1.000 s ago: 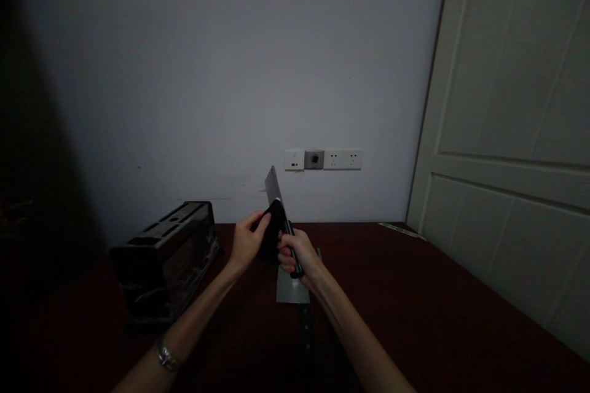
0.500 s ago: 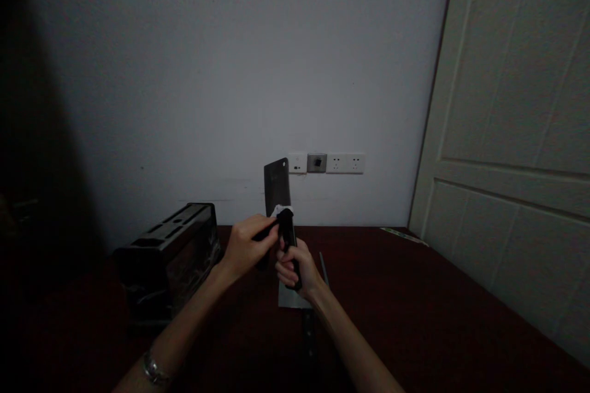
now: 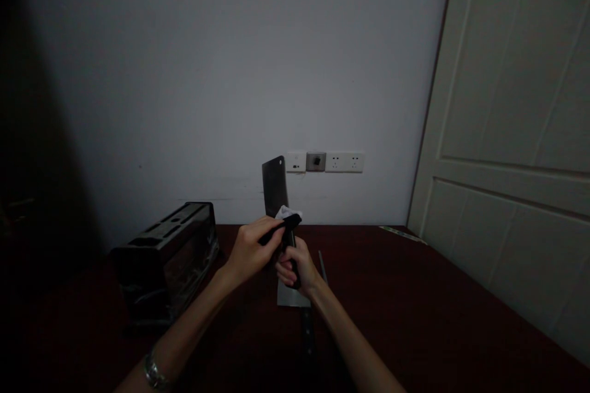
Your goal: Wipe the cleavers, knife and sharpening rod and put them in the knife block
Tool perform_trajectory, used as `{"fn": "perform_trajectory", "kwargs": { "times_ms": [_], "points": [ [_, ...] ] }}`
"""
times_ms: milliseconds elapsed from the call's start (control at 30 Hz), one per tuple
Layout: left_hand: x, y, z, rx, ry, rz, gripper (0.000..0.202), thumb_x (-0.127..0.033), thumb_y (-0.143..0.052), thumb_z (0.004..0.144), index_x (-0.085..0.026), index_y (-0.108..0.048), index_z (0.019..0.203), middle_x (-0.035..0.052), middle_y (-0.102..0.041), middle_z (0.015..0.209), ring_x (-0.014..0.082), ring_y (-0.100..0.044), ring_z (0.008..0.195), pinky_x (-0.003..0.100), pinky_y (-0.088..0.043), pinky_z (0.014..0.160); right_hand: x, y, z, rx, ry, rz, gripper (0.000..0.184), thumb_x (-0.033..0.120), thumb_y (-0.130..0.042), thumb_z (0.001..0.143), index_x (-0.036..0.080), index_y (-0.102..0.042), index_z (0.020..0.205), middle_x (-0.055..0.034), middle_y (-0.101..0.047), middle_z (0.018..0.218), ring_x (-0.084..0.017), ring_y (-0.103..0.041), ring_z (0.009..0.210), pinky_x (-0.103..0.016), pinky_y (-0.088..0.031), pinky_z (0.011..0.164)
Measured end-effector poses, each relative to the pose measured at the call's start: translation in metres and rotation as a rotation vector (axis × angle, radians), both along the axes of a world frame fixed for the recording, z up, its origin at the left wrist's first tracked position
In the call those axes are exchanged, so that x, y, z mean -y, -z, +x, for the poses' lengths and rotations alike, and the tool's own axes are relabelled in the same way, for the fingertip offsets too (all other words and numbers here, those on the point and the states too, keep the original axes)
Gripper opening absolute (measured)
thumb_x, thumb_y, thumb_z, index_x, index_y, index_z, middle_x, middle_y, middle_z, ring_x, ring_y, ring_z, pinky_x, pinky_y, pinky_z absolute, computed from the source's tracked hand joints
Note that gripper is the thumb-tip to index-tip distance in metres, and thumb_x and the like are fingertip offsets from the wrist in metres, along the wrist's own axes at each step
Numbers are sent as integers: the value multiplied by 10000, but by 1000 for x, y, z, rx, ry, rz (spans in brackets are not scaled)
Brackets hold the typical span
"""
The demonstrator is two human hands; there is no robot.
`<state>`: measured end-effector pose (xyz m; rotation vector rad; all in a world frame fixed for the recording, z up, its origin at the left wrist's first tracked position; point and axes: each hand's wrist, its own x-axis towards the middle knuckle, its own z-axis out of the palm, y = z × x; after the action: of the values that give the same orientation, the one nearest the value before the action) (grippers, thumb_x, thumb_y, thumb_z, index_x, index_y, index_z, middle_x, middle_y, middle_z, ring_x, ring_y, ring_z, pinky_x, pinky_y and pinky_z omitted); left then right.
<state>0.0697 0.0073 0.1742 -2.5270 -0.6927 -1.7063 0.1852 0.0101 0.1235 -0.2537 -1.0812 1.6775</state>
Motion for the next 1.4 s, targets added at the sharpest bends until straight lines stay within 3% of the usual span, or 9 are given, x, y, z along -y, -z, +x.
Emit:
{"fn": "perform_trajectory", "kwargs": {
  "times_ms": [133, 233, 400, 567, 700, 900, 1100, 1233, 1400],
  "points": [
    [3, -1, 1, 36, 21, -106, 192, -181, -497, 812, -145, -664, 899, 55, -668, 797, 127, -604, 718, 235, -464, 671, -1, -2, 1, 8, 14, 2, 165, 95, -467, 524, 169, -394, 397, 88, -301, 282, -13, -185, 199, -134, -178, 207],
    [5, -2, 2, 76, 22, -248, 215, -227, -498, 817, -144, -674, 907, 35, -677, 743, 118, -601, 648, 218, -462, 634, -1, -4, 4, -2, 22, -9, 92, 75, -463, 534, 162, -489, 536, 96, -348, 324, -14, -177, 215, -128, -187, 214],
    [-4, -8, -7, 305, 14, -383, 249, -316, -531, 786, -143, -693, 861, 21, -694, 774, 141, -607, 697, 224, -465, 642, -1, -6, 9, -26, -38, 31, 180, 60, -443, 572, 191, -497, 684, 107, -372, 384, -13, -153, 241, -114, -188, 225],
    [-19, -20, -38, 538, -222, -357, 281, -350, -556, 740, -105, -692, 764, 32, -687, 734, 168, -606, 703, 242, -456, 630, -1, -8, 11, -78, -107, 56, 172, 66, -428, 582, 197, -467, 685, 109, -347, 403, -14, -129, 256, -111, -186, 231],
    [-26, -21, -51, 484, -364, -314, 276, -337, -544, 736, -105, -693, 761, 48, -691, 740, 178, -612, 697, 249, -447, 631, -2, -13, 15, -58, -109, 56, 171, 83, -440, 597, 200, -465, 720, 109, -350, 416, -16, -136, 266, -116, -187, 237],
    [-30, -23, -56, 457, -451, -274, 294, -351, -521, 737, -115, -695, 766, 57, -697, 759, 187, -621, 700, 260, -447, 647, -6, -23, 28, 180, 14, -34, 178, 138, -532, 629, 210, -411, 739, 113, -406, 427, -8, -176, 257, -113, -147, 234],
    [-37, -25, -66, 468, -474, -271, 320, -367, -508, 740, -107, -694, 752, 47, -693, 727, 187, -618, 682, 251, -441, 622, -11, -18, 30, 454, 304, -10, 260, 328, -655, 674, 183, -473, 790, 75, -505, 506, -32, -371, 313, -104, -226, 235],
    [-38, -25, -66, 451, -501, -254, 333, -370, -501, 743, -104, -698, 783, 53, -696, 745, 194, -621, 687, 260, -441, 636, -14, -18, 28, 466, 496, 82, 288, 378, -691, 649, 123, -565, 694, 30, -537, 506, -62, -473, 392, -158, -420, 310],
    [-44, -23, -72, 445, -558, -254, 328, -358, -509, 730, -97, -704, 774, 64, -699, 736, 205, -625, 688, 269, -442, 646, -14, -16, 19, 241, 507, 8, 381, 456, -658, 674, 114, -619, 839, -9, -610, 654, -67, -536, 433, -166, -456, 356]
  ]
}}
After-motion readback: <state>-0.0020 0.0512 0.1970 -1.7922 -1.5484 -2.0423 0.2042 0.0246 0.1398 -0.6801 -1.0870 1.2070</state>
